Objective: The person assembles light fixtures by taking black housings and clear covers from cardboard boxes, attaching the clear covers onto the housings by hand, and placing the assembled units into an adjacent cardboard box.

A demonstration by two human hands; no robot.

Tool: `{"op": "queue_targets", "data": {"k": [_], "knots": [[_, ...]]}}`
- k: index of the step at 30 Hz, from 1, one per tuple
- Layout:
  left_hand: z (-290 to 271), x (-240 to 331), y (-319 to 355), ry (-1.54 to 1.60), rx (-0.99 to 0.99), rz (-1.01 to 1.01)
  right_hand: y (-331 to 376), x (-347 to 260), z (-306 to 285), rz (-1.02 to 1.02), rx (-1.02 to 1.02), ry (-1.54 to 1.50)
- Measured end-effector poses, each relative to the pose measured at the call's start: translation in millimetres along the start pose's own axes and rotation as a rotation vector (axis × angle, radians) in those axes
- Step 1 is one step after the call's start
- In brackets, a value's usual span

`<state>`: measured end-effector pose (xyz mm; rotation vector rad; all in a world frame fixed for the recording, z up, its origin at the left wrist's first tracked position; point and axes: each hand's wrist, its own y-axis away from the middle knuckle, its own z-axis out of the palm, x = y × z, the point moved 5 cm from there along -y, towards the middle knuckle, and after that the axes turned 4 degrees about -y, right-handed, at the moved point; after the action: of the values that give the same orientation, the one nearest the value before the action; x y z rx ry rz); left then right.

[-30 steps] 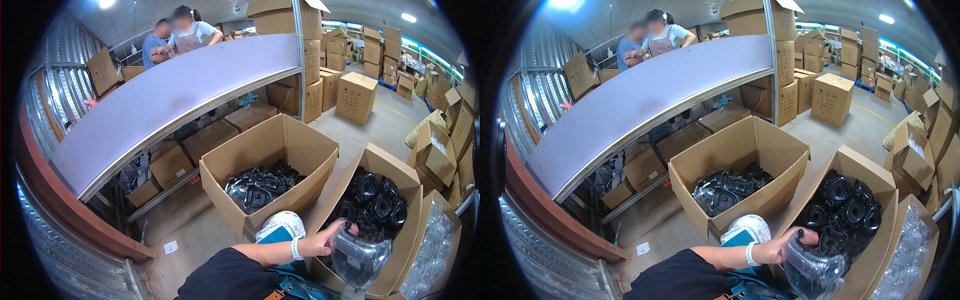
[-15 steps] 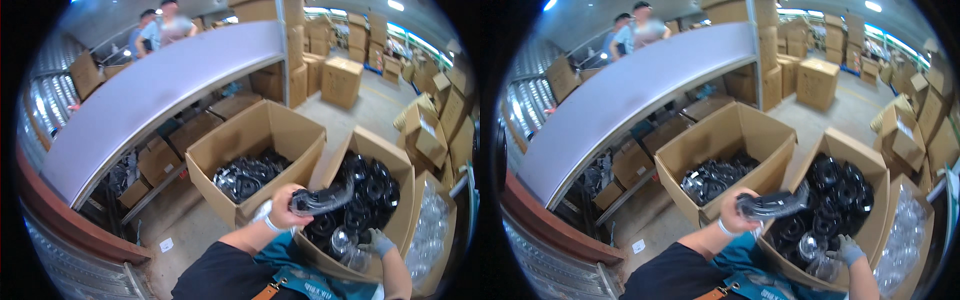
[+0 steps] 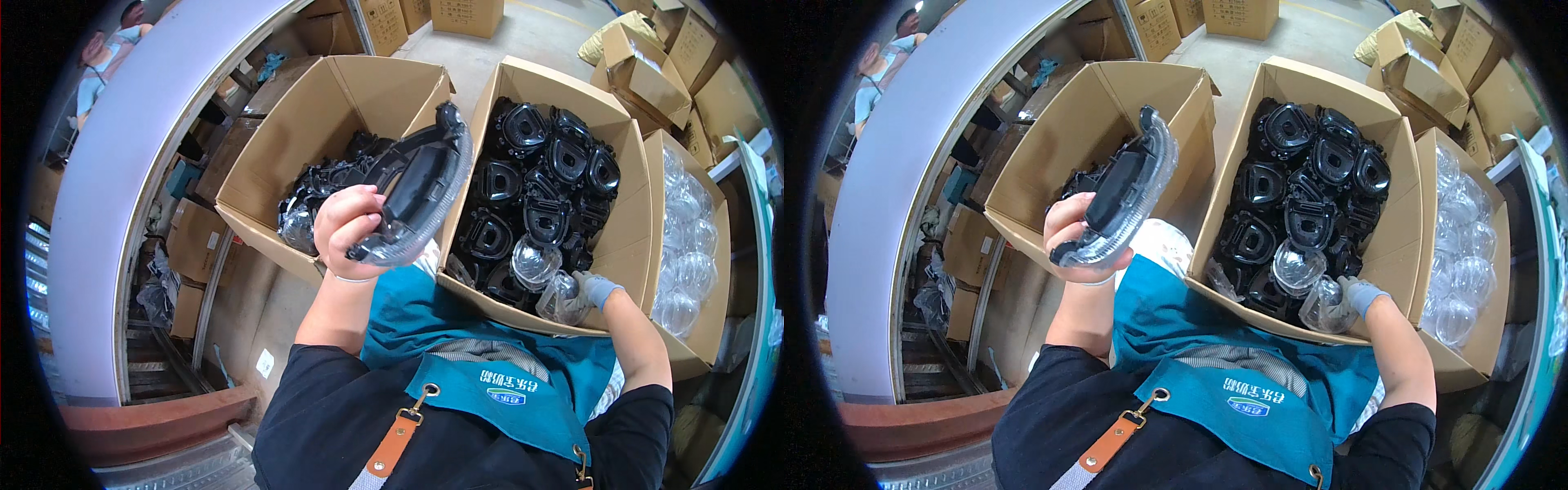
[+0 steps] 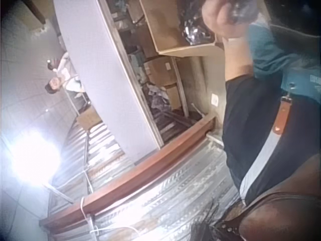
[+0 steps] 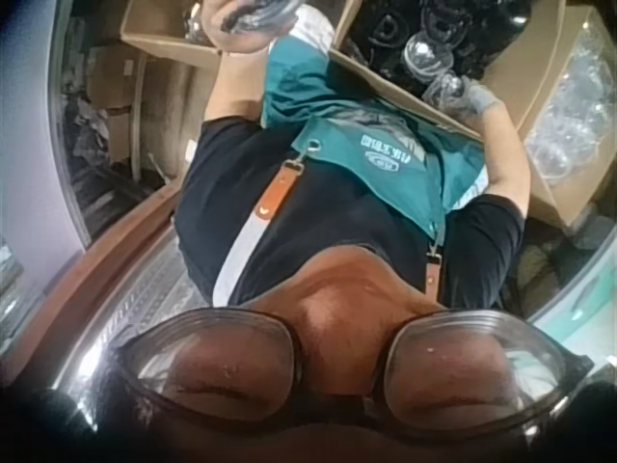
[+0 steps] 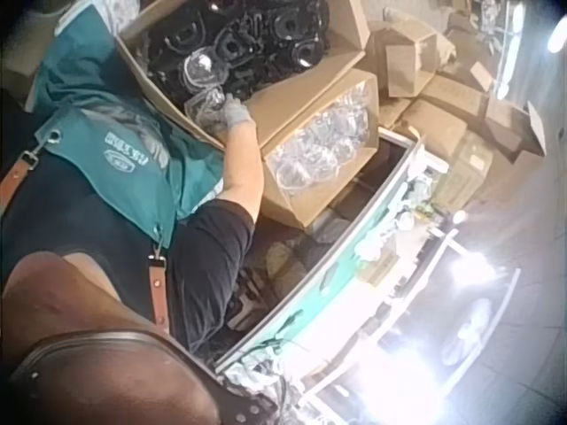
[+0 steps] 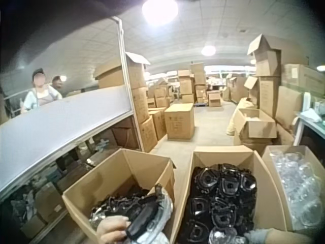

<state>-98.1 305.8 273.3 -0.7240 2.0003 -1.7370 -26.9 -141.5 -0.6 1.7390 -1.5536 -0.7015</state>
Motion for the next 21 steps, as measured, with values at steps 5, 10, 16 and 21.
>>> {"op": "queue_targets", "data": {"k": [5,10,16,21], "knots": [[0,0,-4,-0.113,-0.076,0.002,16,-17,-12,-0.085,0.115,0.077],[-24,-102,29,-0.928,-0.53,-0.547,18,-34,-10,-0.079,0.179,0.043],[-107,-199,166,-1.01,-1.042,-1.162,34,-52,-17,-0.235,0.319,0.118],[-78,-172,139,-0.871,-0.795,-0.89,59,-51,-38,-0.309,0.062,-0.35]]}}
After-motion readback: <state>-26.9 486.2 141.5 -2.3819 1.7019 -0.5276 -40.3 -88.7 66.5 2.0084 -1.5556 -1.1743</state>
